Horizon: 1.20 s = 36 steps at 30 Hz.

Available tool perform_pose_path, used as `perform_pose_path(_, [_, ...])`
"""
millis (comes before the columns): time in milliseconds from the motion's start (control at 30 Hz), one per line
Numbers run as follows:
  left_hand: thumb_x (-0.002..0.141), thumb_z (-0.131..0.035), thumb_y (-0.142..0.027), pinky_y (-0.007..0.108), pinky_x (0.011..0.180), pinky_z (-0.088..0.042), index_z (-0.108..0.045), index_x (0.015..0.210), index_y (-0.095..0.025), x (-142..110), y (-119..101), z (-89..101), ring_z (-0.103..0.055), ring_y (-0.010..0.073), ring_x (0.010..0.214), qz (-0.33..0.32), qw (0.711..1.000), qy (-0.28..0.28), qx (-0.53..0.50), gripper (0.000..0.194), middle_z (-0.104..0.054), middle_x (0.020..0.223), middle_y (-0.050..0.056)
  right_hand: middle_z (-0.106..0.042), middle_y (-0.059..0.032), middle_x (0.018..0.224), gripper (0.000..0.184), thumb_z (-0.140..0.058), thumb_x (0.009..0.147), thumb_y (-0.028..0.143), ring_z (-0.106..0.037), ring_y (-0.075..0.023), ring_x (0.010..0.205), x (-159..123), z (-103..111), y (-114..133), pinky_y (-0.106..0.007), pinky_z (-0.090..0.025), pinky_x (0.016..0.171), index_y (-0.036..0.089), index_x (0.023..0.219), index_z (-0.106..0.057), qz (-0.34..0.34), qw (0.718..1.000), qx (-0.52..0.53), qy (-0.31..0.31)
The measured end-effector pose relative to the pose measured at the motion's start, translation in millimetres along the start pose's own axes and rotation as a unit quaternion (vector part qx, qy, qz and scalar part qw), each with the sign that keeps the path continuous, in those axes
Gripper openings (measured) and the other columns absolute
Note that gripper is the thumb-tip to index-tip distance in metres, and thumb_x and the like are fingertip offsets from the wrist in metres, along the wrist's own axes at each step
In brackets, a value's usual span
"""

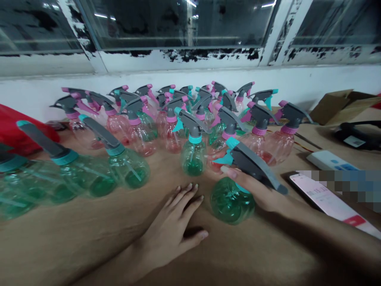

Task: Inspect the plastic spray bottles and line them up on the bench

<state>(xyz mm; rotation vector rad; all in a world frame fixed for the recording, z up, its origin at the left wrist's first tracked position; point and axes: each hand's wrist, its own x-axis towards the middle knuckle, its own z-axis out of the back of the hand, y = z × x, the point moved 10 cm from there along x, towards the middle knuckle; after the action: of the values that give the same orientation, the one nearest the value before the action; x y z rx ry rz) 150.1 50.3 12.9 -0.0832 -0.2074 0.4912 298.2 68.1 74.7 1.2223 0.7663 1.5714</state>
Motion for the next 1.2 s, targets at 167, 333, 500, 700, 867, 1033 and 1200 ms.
perform_pose_path(167, [0.091,-0.046,-0.055,0.047,0.108,-0.025,-0.043,0.134,-0.017,-0.6,1.1,-0.7,-0.025,0.0275,0.136,0.006,1.0,0.002,-0.006,0.058,-0.032,0.147,0.011,-0.069,0.0002,0.094,0.025,-0.056,0.087,0.039,-0.064,-0.0175,0.082,-0.8,2.8,-5.1,-0.032,-0.053,0.076,0.031,0.108,-0.067,-0.013,1.0,-0.001,-0.01])
perform_pose_path(333, [0.091,-0.047,-0.056,0.047,0.108,-0.025,-0.044,0.133,-0.016,0.1,0.4,0.3,-0.026,0.0273,0.136,0.005,1.0,0.004,-0.002,0.058,-0.034,0.146,0.011,-0.065,0.0005,0.079,0.026,-0.057,0.085,0.041,-0.062,-0.0175,0.073,1.5,0.6,1.6,-0.032,-0.052,0.07,0.029,0.107,-0.065,-0.03,1.0,-0.007,-0.002])
perform_pose_path(500, [0.091,-0.047,-0.055,0.047,0.108,-0.026,-0.044,0.134,-0.015,1.0,-0.7,1.0,-0.026,0.027,0.136,0.003,1.0,0.004,0.0,0.059,-0.034,0.146,0.012,-0.066,0.0,0.088,0.028,-0.057,0.085,0.042,-0.062,-0.0173,0.077,2.3,-1.7,-2.6,-0.034,-0.051,0.078,0.029,0.11,-0.063,-0.033,0.999,0.015,-0.001])
perform_pose_path(700, [0.09,-0.049,-0.054,0.047,0.108,-0.027,-0.045,0.134,-0.015,1.0,-0.1,-0.1,-0.026,0.0274,0.136,0.005,1.0,0.01,0.004,0.058,-0.033,0.147,0.012,-0.068,0.0001,0.095,0.027,-0.057,0.085,0.04,-0.062,-0.0172,0.079,0.9,-0.4,-3.7,-0.033,-0.052,0.077,0.031,0.109,-0.066,-0.021,1.0,0.019,-0.002])
perform_pose_path(867, [0.09,-0.048,-0.054,0.047,0.107,-0.027,-0.046,0.132,-0.014,1.5,-1.8,1.3,-0.026,0.0271,0.136,-0.002,1.0,0.006,0.009,0.058,-0.035,0.146,0.012,-0.066,0.0006,0.085,0.028,-0.059,0.085,0.039,-0.059,-0.0157,0.072,1.0,0.8,-3.2,-0.032,-0.052,0.075,0.031,0.11,-0.065,-0.03,1.0,0.003,-0.007])
perform_pose_path(1033, [0.09,-0.051,-0.053,0.047,0.107,-0.027,-0.046,0.132,-0.014,1.5,-2.1,2.3,-0.028,0.028,0.135,0.001,1.0,0.001,0.003,0.058,-0.035,0.146,0.013,-0.066,-0.0006,0.09,0.029,-0.058,0.085,0.04,-0.06,-0.0162,0.076,2.3,-2.8,-4.9,-0.031,-0.052,0.076,0.029,0.11,-0.064,-0.025,0.999,0.027,-0.005])
perform_pose_path(1200, [0.09,-0.049,-0.053,0.047,0.108,-0.026,-0.045,0.133,-0.015,1.4,-1.5,2.8,-0.028,0.0282,0.135,0.004,1.0,0.003,-0.005,0.057,-0.036,0.145,0.012,-0.062,0.0011,0.077,0.027,-0.058,0.084,0.04,-0.059,-0.0165,0.071,2.8,-0.9,-2.2,-0.031,-0.051,0.071,0.029,0.108,-0.064,-0.026,1.0,0.01,-0.008])
